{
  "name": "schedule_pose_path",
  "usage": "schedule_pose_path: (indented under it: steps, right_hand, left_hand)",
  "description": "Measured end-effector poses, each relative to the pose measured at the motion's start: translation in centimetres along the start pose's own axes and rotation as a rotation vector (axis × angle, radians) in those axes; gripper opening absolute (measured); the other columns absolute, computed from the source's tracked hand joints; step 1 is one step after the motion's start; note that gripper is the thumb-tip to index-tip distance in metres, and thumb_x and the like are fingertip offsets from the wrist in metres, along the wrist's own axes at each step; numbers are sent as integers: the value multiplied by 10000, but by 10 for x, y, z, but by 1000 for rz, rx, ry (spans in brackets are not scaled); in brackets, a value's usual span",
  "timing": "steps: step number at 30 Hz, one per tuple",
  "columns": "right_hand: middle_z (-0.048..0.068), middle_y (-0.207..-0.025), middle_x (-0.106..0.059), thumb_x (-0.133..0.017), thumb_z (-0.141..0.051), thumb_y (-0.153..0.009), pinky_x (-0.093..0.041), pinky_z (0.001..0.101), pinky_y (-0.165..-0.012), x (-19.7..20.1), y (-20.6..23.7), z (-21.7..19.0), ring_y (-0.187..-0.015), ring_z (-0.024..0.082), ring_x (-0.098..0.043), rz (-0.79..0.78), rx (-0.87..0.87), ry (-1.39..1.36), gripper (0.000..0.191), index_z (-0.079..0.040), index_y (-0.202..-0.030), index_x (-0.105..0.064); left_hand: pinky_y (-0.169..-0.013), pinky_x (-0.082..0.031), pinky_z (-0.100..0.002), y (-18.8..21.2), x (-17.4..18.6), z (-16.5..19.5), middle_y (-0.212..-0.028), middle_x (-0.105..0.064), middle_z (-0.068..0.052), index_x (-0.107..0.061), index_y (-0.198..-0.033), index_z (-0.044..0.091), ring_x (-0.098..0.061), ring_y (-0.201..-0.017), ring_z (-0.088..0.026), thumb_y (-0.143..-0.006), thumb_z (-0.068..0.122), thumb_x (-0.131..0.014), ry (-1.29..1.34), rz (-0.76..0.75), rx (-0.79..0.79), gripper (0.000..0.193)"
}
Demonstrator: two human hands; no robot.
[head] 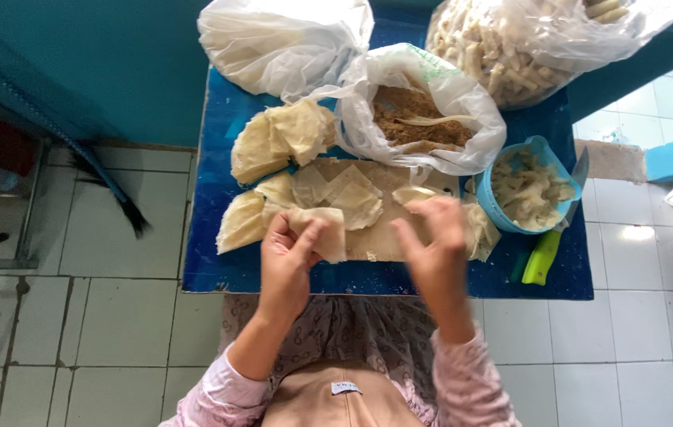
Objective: The person cuts thin dough sheets into squares with a knife on a cutting board, then spoons brown filling from a plastic bag onto the squares and folds them closed, setting the folded pastries on the table.
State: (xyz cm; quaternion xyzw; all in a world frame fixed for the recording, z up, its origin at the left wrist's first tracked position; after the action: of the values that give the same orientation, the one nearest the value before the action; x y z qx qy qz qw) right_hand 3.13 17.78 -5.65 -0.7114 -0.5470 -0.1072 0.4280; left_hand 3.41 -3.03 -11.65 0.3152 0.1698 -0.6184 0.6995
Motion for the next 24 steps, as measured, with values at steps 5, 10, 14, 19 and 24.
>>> schedule_pose_path:
  steps: [5,10,14,19,24]
  right_hand:
    - [6,-973,-704,-682,-134,-993,-514,228,-803,-39,40,4,-895,62,-632,-326,-573,-840,143,-35,-1086,-725]
    - [4,-893,-696,-717,-40,-976,-508,199,-718,-44,37,26,-788,39,-625,-203,-624,-968,67,11,-1002,-682]
    - [-3,-858,-707,-729,-45,-936,-500,199,-647,-41,18,26,-730,31,-614,-100,-505,-571,72,-20,-1002,-716]
    - [80,-874,-682,-739,-33,-912,-525,316,-689,-45,1,11,-764,205,-659,-90,-156,-116,87,-26,-994,-711]
    - [134,-980,-654,-762,-71,-875,-519,428,-817,-50,-1,12,-946,332,-641,-56,3,142,187,-24,-1042,-694]
  left_hand:
    - [-877,-562,-253,12,-28,-26,-1091,-715,-57,-580,-1149,35,-691,-990,-114,-1010,48,-668,12,-33,-101,165]
    - [-779,-561,-233,10,-28,-23,-1019,-735,-42,-650,-1178,24,-687,-889,-87,-972,41,-684,-335,17,-162,210]
    - [-716,-586,-246,5,-30,-7,-942,-760,-68,-712,-1113,20,-718,-795,-110,-967,53,-710,-843,28,-401,150]
    - [-733,-589,-320,-4,-39,2,-1031,-711,-136,-673,-1166,21,-732,-839,-252,-958,46,-701,-1140,-10,-610,211]
    - [-649,-563,-400,-6,-43,2,-1144,-661,-133,-682,-1168,39,-710,-816,-336,-911,77,-701,-1426,13,-627,261]
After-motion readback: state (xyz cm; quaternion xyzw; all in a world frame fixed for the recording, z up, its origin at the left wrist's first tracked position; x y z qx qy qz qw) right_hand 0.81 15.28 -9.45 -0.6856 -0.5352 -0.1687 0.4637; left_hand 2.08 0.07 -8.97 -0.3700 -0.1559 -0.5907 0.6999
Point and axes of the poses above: each hand's wrist, its own y-axis away from the middle knuckle, its own x-axis out of the back of the hand, z = x × y, the point moved 2 cm from there along -y, towards the middle knuckle
